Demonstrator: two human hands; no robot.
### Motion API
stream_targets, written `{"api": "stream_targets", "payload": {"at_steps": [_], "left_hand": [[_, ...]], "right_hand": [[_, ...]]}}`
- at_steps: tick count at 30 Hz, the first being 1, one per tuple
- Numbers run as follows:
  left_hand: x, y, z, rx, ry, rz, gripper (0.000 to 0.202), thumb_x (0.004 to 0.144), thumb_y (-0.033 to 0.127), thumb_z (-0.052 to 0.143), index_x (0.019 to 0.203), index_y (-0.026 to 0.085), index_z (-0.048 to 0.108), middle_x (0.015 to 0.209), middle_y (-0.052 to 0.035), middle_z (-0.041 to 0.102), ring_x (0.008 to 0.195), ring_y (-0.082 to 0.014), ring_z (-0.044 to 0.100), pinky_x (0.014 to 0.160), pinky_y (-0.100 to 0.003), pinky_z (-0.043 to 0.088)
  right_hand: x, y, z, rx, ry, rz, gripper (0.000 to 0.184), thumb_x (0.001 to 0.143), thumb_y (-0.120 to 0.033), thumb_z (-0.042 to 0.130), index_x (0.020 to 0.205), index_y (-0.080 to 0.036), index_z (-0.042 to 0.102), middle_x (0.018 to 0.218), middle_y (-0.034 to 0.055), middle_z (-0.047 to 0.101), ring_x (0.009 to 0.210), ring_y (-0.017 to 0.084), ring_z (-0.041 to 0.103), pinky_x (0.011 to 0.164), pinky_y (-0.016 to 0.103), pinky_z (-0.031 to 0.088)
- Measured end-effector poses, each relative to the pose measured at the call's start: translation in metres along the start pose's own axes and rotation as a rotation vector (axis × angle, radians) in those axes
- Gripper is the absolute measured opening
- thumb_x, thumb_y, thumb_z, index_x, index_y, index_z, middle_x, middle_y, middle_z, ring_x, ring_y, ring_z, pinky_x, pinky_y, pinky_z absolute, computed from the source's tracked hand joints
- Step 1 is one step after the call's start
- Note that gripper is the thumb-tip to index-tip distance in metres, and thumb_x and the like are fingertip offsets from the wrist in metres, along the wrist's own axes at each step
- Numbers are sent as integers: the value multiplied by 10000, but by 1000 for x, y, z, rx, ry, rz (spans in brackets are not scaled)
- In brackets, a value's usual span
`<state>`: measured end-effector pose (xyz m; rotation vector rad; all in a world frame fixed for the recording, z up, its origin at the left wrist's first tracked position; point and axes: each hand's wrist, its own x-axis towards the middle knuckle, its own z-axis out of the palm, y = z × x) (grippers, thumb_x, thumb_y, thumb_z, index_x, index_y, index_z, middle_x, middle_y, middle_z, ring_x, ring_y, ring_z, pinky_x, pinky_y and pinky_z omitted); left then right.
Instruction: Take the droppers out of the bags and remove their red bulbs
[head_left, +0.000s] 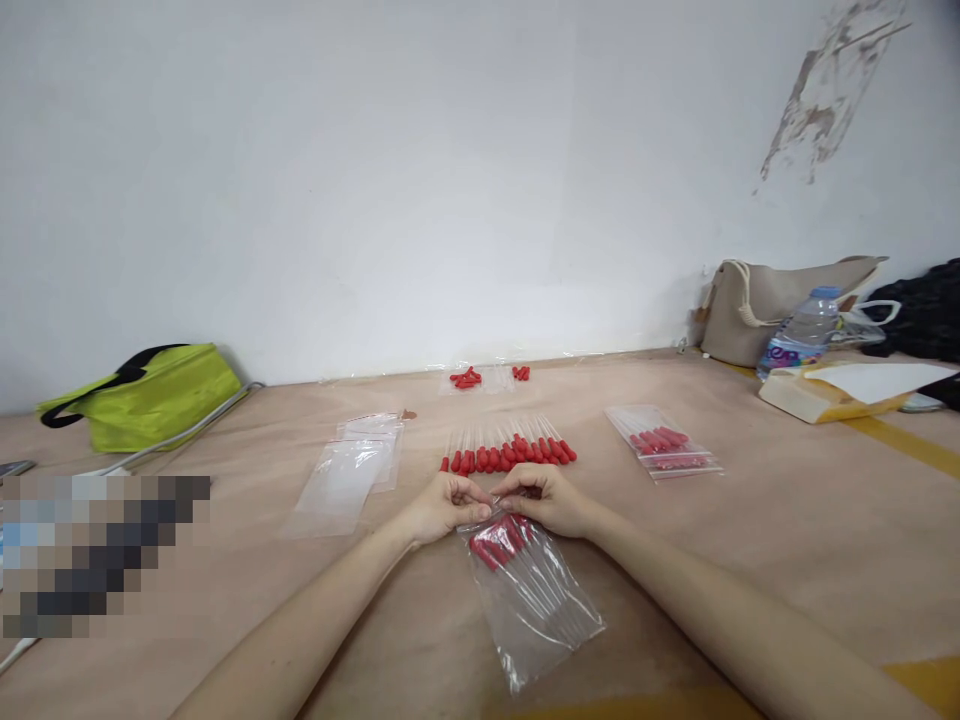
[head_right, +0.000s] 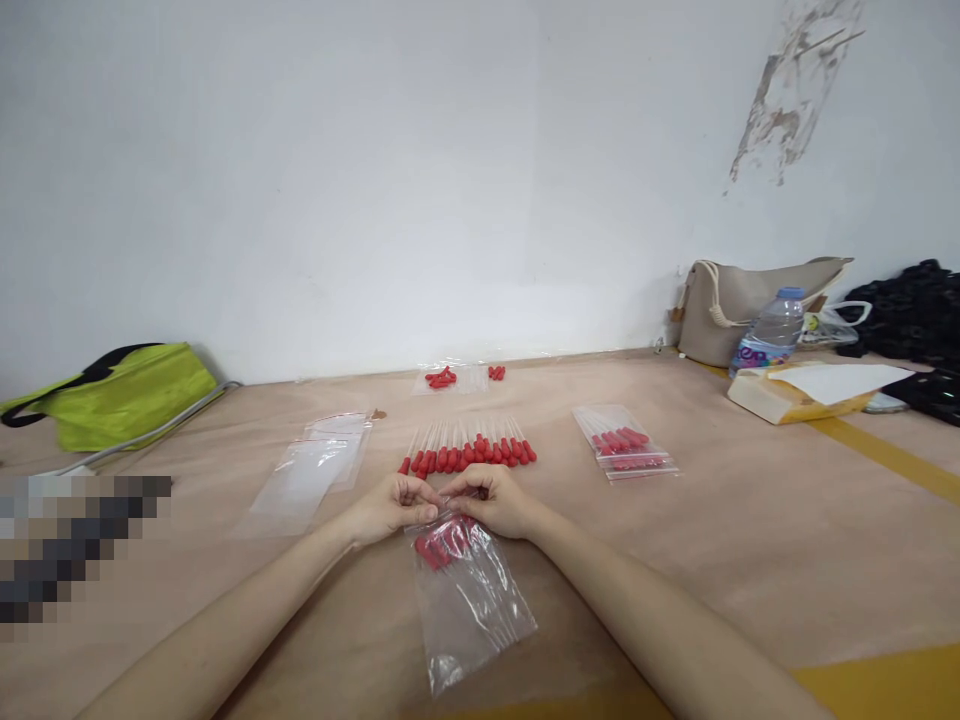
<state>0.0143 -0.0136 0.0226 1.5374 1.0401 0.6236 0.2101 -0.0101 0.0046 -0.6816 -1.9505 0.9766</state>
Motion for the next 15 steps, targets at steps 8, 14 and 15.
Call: {"api": "stream_targets", "payload": {"at_steps": [8, 14, 15], "left_hand": [[2, -2, -2, -31, 11, -40, 418, 462, 380, 793, 723, 88, 647, 615, -18, 635, 572, -107, 538, 583, -227, 392], [2, -3, -1, -28, 29, -53, 429, 458, 385, 794, 734, 94, 642, 605, -12, 623, 557, -100, 523, 566, -221, 374], [1, -2, -1, -19, 27, -50, 431, 463, 391, 791, 737, 94, 642, 611, -13, 622, 560, -100, 521, 564, -219, 369]], "right_hand": [[-2, -2, -3, -36, -80, 49, 269, 683, -404, 661, 776, -152, 651, 724, 25, 627, 651, 116, 546, 596, 235, 433], [0, -1, -2, 58, -103, 232, 265, 629, -381, 697, 708, -139, 621, 659, 0, 604, 586, 105, 521, 548, 225, 405], [0, -2, -1, 53, -102, 238, 241, 639, -364, 690, 700, -140, 622, 656, -2, 601, 589, 106, 521, 555, 227, 406]]}}
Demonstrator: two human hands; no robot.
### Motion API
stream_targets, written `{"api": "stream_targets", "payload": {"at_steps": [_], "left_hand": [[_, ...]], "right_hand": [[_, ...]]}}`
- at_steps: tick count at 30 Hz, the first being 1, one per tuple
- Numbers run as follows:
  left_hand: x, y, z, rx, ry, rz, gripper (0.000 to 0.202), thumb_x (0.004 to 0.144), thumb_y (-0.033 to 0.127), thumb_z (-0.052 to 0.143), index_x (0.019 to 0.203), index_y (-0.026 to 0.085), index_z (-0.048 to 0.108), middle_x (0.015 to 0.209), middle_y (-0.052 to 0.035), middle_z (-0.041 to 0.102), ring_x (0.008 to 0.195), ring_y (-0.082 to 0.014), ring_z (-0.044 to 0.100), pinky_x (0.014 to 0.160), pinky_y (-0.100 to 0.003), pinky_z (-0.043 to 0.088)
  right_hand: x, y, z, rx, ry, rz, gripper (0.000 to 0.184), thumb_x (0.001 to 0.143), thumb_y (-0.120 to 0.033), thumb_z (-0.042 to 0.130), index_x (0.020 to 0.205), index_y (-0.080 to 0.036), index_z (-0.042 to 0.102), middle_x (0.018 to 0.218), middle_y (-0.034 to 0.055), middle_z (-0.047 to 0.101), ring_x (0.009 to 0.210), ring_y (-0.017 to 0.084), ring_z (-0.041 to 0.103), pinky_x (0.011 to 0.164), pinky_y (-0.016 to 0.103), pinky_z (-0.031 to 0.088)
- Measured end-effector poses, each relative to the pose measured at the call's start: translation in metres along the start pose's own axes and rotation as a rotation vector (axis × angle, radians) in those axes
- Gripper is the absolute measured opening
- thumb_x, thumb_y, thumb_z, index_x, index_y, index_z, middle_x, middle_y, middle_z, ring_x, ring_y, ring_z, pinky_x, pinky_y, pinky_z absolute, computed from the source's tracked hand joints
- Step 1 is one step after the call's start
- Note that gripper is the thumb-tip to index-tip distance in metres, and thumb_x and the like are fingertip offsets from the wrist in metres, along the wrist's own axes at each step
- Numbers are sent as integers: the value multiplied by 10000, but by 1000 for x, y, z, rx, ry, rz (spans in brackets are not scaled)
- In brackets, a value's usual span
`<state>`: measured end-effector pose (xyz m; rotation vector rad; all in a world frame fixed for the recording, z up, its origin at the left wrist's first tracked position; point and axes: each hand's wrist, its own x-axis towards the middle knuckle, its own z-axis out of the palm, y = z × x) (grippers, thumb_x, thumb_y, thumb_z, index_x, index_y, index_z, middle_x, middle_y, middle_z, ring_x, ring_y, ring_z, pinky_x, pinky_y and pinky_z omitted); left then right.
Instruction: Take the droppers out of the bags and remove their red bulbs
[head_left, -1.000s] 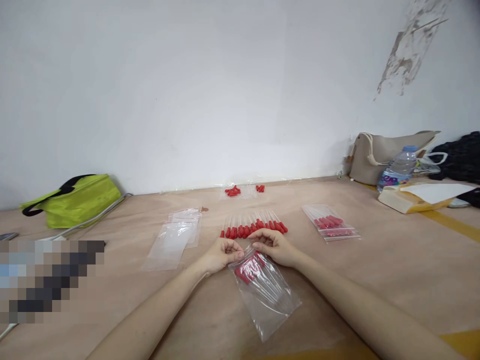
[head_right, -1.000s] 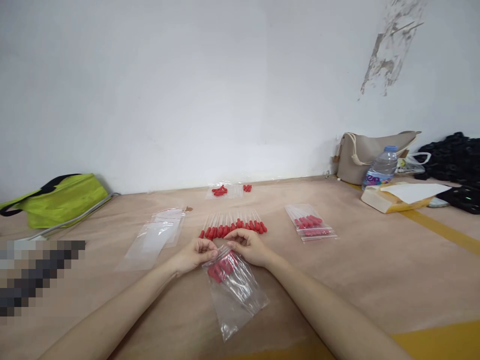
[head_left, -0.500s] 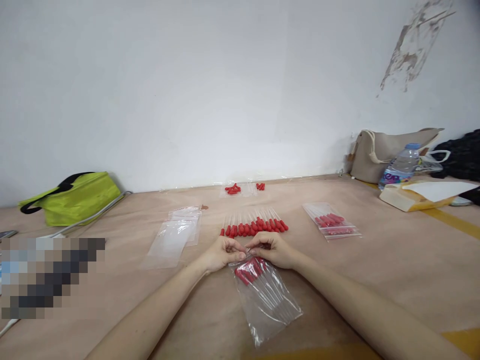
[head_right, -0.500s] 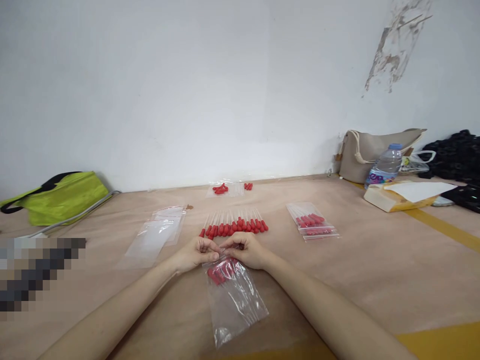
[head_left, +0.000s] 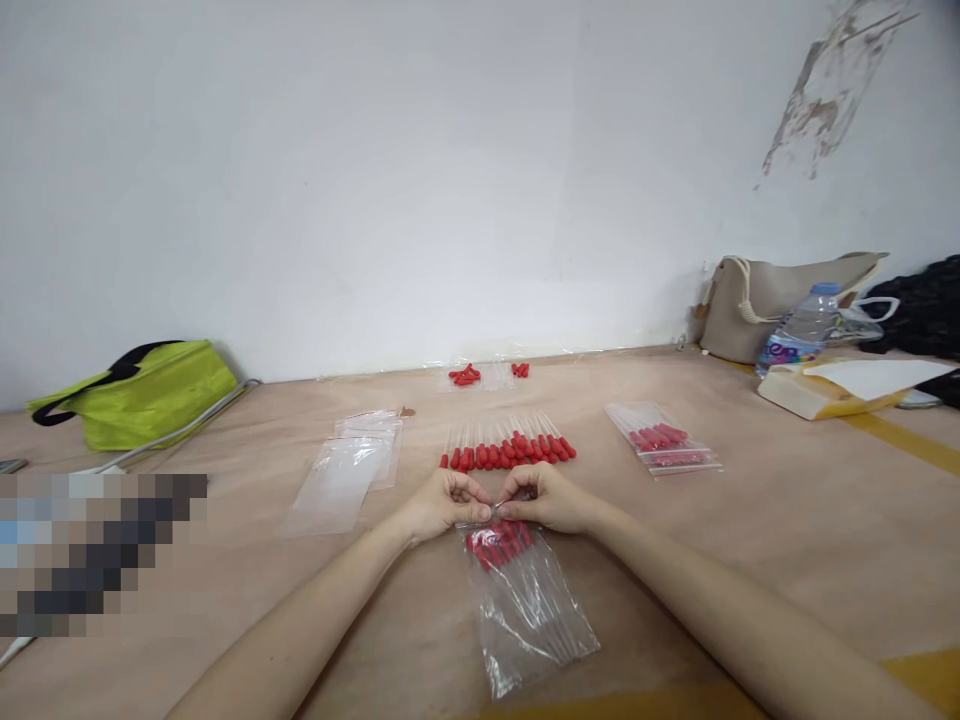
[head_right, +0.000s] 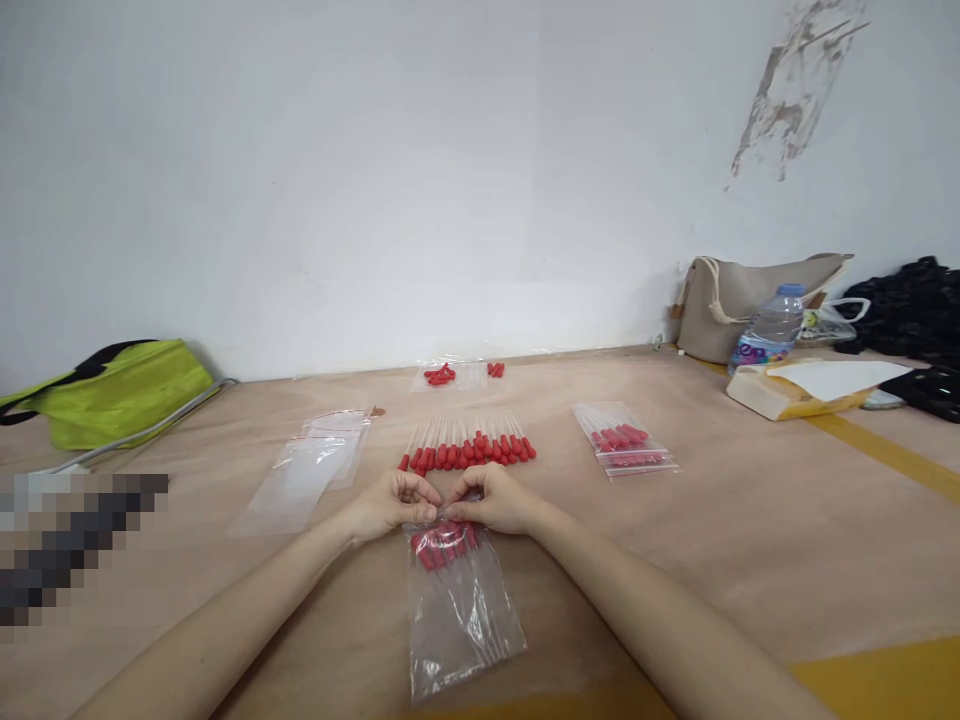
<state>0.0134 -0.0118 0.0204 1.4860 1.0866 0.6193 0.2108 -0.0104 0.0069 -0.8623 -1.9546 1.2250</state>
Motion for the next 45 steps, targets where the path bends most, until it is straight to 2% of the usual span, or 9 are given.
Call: {"api": "stream_targets", "payload": {"at_steps": [7, 18, 26, 30, 35, 38, 40, 42, 45], "left_hand": [[-1, 7, 2, 102, -103, 82, 434, 680, 533, 598, 672, 101, 640, 540, 20, 536, 498, -64, 397, 485, -190, 283], [0, 9, -7, 185, -259, 16, 328, 687, 417, 620, 670, 91, 640, 528, 29, 507, 478, -54, 357, 472, -190, 247], [-2, 12, 8, 164, -124, -8, 245, 646, 316, 571, 504, 123, 522, 450, 37, 484, 414, -57, 374, 435, -195, 262], [0, 10, 11, 160, -68, -6, 188, 618, 286, 564, 532, 121, 539, 472, 41, 494, 436, -62, 400, 451, -194, 288], [0, 9, 9, 162, -27, -33, 204, 626, 319, 586, 606, 122, 537, 522, 45, 498, 459, -66, 419, 454, -191, 319], [-3, 9, 6, 121, -25, -31, 230, 637, 333, 609, 718, 155, 488, 542, 70, 474, 442, -61, 423, 431, -176, 322], [-6, 9, 3, 83, -56, 34, 258, 655, 344, 625, 730, 165, 455, 533, 85, 443, 427, -47, 395, 421, -162, 297], [-9, 9, 0, 67, -91, 108, 264, 682, 361, 628, 717, 152, 470, 543, 76, 450, 444, -39, 388, 440, -159, 293], [-13, 7, -3, 75, -94, 114, 288, 697, 388, 631, 772, 120, 557, 611, 30, 540, 521, -59, 459, 507, -175, 339]], "right_hand": [[-5, -8, 12, -238, 139, -46, 57, 729, -166, 578, 676, -152, 591, 682, -4, 568, 638, 103, 502, 604, 223, 393], [-8, -16, 21, -370, 154, -126, 105, 729, -72, 531, 667, -156, 520, 705, 1, 534, 655, 105, 490, 605, 219, 377], [-7, -15, 21, -378, 109, -105, 121, 736, -66, 509, 656, -157, 500, 708, 8, 522, 668, 116, 478, 624, 236, 371], [-7, -14, 14, -289, 23, -121, 115, 767, -133, 516, 657, -161, 500, 759, 10, 484, 722, 124, 470, 688, 261, 380], [-11, -16, -2, 93, -196, -151, 270, 809, -411, 517, 703, -164, 485, 1041, 51, 450, 995, 164, 450, 874, 327, 346], [-13, -19, -4, 177, -234, -146, 274, 799, -442, 528, 767, -172, 496, 1132, 52, 434, 1070, 169, 430, 915, 339, 329], [-13, -21, -4, 133, -179, -123, 278, 771, -425, 569, 908, -192, 503, 1141, 52, 436, 1028, 158, 456, 866, 317, 375], [-13, -22, -7, 24, -55, -47, 403, 721, -396, 628, 1036, -206, 464, 1103, 55, 462, 952, 147, 481, 780, 285, 415], [-16, -24, -17, -190, 28, 170, 476, 615, -367, 716, 984, -172, 487, 918, 34, 537, 807, 138, 508, 666, 249, 424]]}}
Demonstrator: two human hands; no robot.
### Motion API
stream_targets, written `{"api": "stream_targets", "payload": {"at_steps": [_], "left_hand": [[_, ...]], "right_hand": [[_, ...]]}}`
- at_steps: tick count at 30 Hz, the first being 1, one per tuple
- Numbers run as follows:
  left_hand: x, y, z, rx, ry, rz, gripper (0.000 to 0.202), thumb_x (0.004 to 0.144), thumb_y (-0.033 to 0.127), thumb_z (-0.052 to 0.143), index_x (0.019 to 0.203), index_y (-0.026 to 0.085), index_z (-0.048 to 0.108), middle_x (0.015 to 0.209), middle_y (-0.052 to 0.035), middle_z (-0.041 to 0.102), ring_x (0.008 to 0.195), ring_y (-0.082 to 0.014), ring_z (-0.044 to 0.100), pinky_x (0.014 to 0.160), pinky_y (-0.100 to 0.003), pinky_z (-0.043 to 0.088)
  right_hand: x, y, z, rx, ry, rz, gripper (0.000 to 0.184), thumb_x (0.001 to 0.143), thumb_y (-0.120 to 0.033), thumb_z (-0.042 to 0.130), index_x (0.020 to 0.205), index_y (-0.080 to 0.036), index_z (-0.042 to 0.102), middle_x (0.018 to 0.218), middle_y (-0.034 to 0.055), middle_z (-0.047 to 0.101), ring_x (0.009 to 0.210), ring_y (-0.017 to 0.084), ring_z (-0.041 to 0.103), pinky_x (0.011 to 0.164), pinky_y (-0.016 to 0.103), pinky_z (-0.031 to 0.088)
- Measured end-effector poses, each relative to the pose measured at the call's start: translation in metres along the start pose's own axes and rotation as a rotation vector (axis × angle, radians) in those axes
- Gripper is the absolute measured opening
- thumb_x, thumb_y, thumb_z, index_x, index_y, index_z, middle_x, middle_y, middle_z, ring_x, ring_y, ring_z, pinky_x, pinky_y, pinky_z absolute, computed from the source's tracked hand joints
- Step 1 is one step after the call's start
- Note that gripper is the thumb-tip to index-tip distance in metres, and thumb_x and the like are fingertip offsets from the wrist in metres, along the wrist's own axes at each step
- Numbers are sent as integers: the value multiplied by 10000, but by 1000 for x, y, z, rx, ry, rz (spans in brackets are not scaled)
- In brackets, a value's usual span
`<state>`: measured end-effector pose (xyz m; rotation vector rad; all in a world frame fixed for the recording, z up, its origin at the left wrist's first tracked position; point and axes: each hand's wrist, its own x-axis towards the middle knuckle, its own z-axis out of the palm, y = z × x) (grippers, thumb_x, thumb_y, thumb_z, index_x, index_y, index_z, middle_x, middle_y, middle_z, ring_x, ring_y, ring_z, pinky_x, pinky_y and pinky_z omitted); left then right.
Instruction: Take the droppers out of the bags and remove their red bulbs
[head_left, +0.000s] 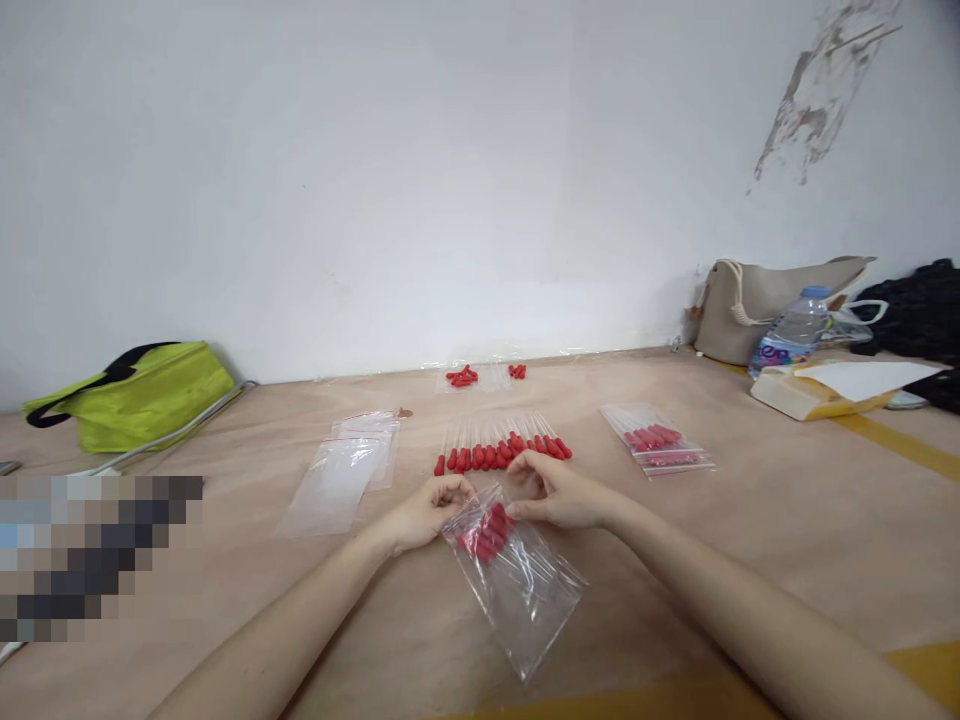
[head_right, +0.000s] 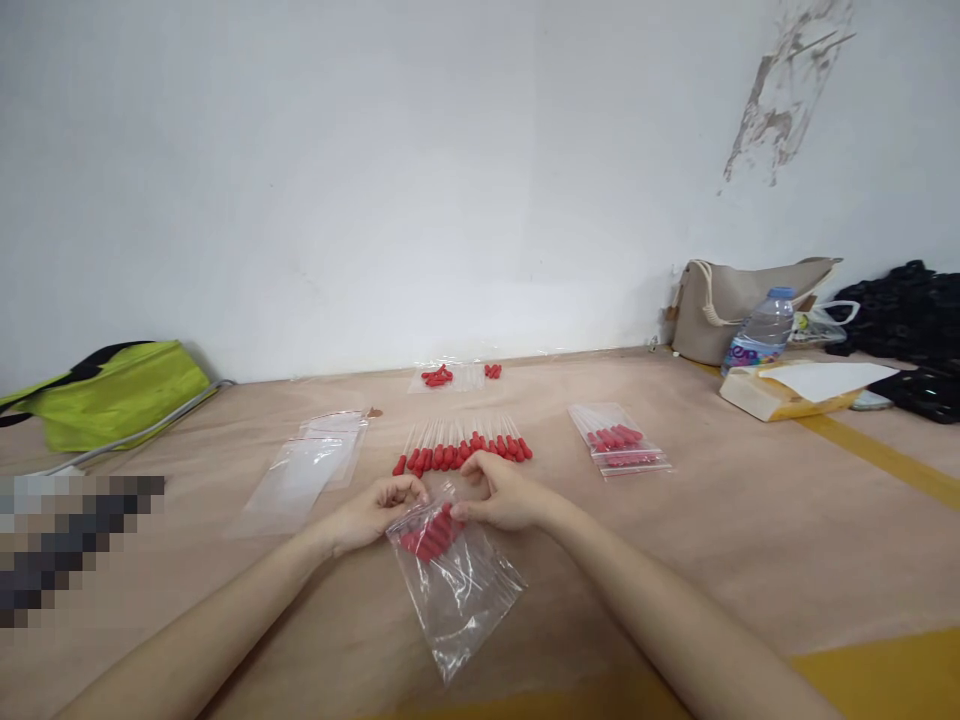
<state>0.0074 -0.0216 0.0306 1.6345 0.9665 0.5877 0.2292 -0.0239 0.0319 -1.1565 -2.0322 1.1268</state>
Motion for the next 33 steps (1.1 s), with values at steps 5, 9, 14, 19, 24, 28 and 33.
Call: {"api": "stream_targets", "payload": {"at_steps": [5, 9, 14, 19, 24, 28, 33], "left_hand": [[-11, -7, 6, -58, 136, -75, 431, 700, 493, 594, 880, 102, 620, 804, -60, 651, 677, -140, 574, 650, -257, 424], [-26, -17, 11, 6, 309, -136, 464, 724, 523, 538, 933, 117, 621, 705, -28, 630, 577, -126, 537, 579, -249, 413], [-43, -21, 12, 415, 412, 48, 304, 763, 399, 524, 867, 157, 675, 738, -25, 530, 624, -124, 497, 569, -233, 391], [-42, -19, 8, 453, 404, 143, 211, 757, 327, 544, 823, 176, 676, 812, -40, 550, 718, -143, 527, 627, -240, 411], [-37, -22, 5, 255, 236, 38, 263, 749, 382, 567, 776, 131, 641, 696, -37, 627, 644, -141, 548, 588, -231, 410], [-41, -17, 6, 151, 181, 14, 262, 725, 382, 605, 805, 132, 591, 735, -21, 615, 634, -119, 541, 570, -211, 408], [-45, -10, 9, 116, 77, 39, 307, 638, 286, 700, 870, 141, 561, 824, -18, 597, 718, -126, 550, 662, -233, 435]], "right_hand": [[-15, 4, -13, -236, -150, 197, 495, 473, -332, 782, 872, -161, 543, 723, -21, 537, 593, 99, 476, 482, 200, 350], [-23, 6, -12, -335, -35, 85, 431, 474, -261, 774, 837, -162, 565, 765, -14, 536, 620, 97, 465, 503, 194, 343], [-26, 7, -9, -424, 55, -188, 227, 665, -210, 656, 880, -161, 606, 851, 39, 549, 768, 149, 504, 687, 267, 402], [-29, 12, 1, -388, 75, -321, 282, 709, -224, 629, 985, -178, 590, 899, 49, 530, 790, 149, 512, 703, 267, 413], [-30, 17, 13, -445, 160, -295, 205, 728, -296, 617, 885, -170, 579, 864, 44, 525, 728, 139, 508, 649, 253, 402], [-31, 17, 17, -544, 183, -281, 169, 777, -317, 555, 861, -170, 538, 850, 47, 529, 718, 145, 504, 625, 253, 383], [-31, 17, 20, -648, 190, -244, 210, 803, -371, 516, 855, -167, 520, 811, 52, 541, 707, 162, 501, 606, 266, 366]]}}
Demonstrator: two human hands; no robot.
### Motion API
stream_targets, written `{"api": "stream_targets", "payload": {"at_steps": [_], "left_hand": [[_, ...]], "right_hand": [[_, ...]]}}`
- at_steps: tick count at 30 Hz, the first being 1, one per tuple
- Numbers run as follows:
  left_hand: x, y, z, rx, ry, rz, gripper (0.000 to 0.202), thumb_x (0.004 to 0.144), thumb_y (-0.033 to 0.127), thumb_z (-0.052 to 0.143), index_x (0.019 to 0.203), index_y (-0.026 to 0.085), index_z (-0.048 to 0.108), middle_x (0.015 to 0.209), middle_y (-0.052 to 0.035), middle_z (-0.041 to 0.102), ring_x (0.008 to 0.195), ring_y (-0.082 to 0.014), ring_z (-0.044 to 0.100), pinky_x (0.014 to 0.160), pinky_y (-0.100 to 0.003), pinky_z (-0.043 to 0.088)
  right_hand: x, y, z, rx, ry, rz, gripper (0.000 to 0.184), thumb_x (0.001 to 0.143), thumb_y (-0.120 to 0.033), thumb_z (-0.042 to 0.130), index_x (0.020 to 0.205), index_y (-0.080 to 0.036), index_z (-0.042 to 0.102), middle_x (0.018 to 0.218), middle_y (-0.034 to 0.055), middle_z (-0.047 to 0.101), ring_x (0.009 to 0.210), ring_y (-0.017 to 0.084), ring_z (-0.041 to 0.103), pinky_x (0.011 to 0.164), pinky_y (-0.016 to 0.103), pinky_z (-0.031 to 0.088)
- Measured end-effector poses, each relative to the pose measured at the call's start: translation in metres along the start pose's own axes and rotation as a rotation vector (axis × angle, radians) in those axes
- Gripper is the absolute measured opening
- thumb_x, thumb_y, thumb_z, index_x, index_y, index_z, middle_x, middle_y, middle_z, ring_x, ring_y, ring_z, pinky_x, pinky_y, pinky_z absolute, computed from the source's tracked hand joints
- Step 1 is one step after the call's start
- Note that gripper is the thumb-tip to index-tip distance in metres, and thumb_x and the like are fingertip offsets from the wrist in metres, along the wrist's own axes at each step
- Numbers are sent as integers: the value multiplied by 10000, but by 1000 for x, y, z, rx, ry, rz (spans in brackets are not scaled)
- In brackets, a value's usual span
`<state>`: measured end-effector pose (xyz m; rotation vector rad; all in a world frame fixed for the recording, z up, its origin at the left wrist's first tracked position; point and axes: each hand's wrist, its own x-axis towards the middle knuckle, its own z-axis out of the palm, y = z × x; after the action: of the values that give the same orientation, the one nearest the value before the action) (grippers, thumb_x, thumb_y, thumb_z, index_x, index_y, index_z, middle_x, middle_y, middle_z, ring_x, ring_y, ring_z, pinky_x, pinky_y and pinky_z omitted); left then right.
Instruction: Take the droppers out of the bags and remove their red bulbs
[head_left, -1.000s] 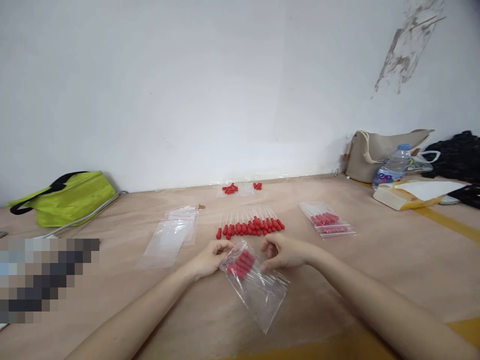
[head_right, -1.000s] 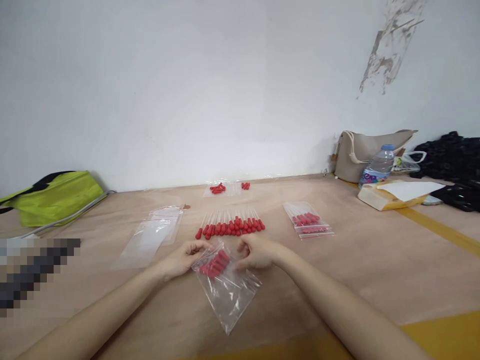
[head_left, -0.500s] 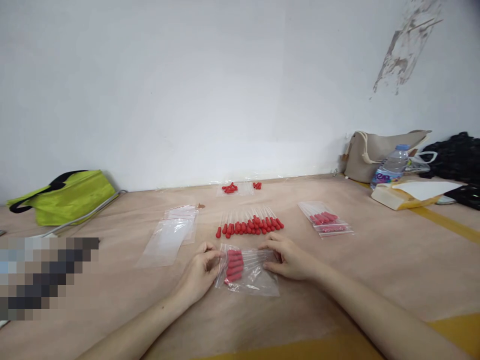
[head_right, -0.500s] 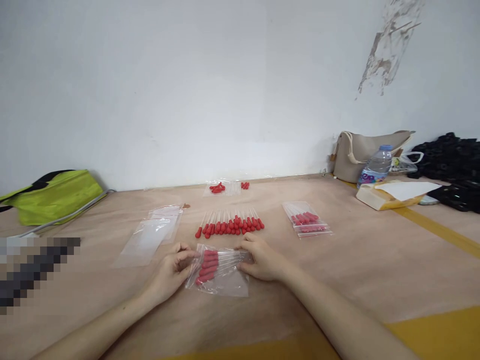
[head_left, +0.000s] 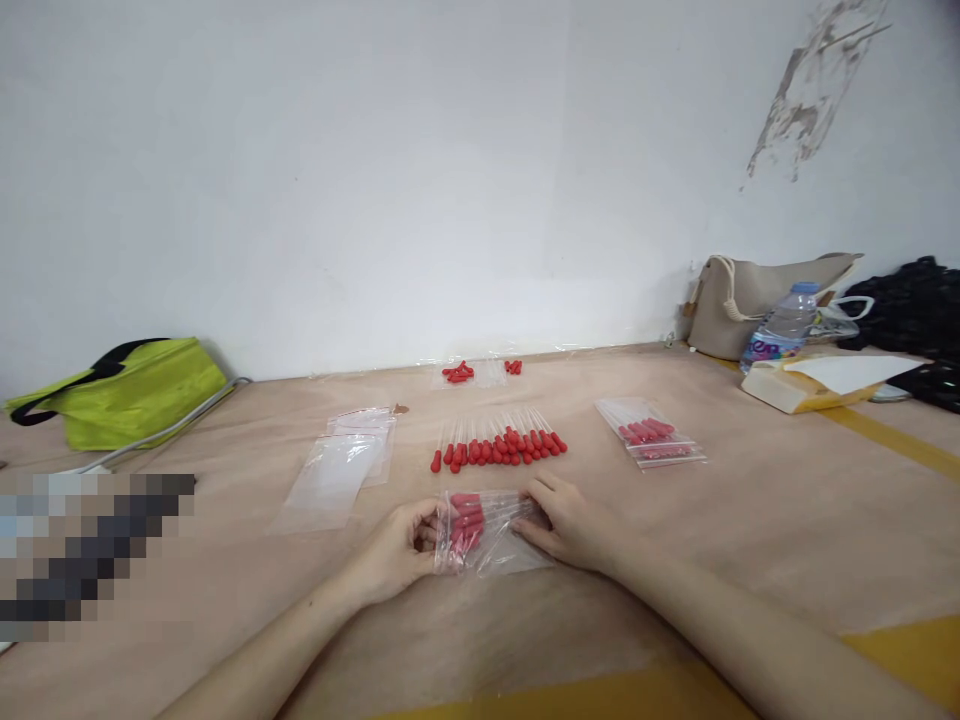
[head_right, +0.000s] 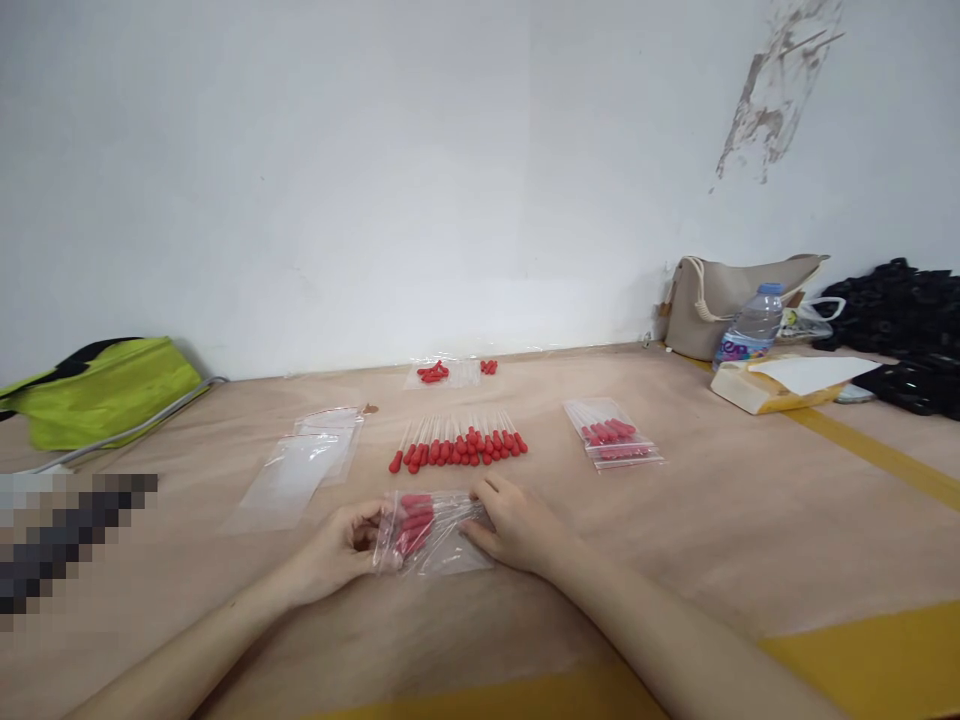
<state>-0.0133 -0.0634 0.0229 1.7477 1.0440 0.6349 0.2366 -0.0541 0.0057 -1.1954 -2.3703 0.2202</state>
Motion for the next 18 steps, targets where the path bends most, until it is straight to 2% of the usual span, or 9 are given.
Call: {"api": "stream_targets", "payload": {"at_steps": [3, 6, 10, 14, 18], "left_hand": [[-2, 3, 1, 98, -2, 18, 331, 626, 262, 702, 903, 153, 556, 858, -22, 594, 752, -141, 544, 685, -244, 431], [-4, 6, 2, 221, 23, 30, 257, 683, 256, 632, 908, 168, 542, 817, -10, 580, 719, -135, 524, 656, -238, 418], [-8, 8, 7, 366, 81, 68, 143, 743, 238, 525, 872, 176, 518, 759, 3, 537, 677, -120, 489, 625, -223, 399], [-8, 9, 10, 466, 129, 94, 138, 730, 197, 493, 865, 181, 514, 754, 5, 527, 639, -112, 469, 596, -213, 384], [-8, 14, 11, 523, 137, 140, 173, 735, 176, 464, 888, 184, 542, 850, -28, 556, 737, -144, 501, 675, -240, 406]], "right_hand": [[0, 0, 2, -21, 4, 13, 227, 806, -390, 510, 852, -168, 519, 810, 54, 543, 709, 166, 504, 603, 267, 362], [0, 0, 3, -6, 14, 21, 226, 801, -391, 518, 850, -171, 521, 812, 51, 542, 702, 163, 501, 599, 266, 359], [1, 4, 1, 73, 26, -3, 206, 784, -370, 545, 841, -175, 519, 814, 42, 542, 706, 152, 493, 609, 260, 365], [2, 11, -3, 178, -1, -33, 185, 758, -322, 584, 861, -176, 537, 790, 25, 542, 693, 135, 493, 607, 239, 377], [3, 13, -4, 227, 2, -26, 191, 743, -282, 597, 892, -168, 560, 776, 22, 542, 668, 125, 491, 606, 234, 387]]}}
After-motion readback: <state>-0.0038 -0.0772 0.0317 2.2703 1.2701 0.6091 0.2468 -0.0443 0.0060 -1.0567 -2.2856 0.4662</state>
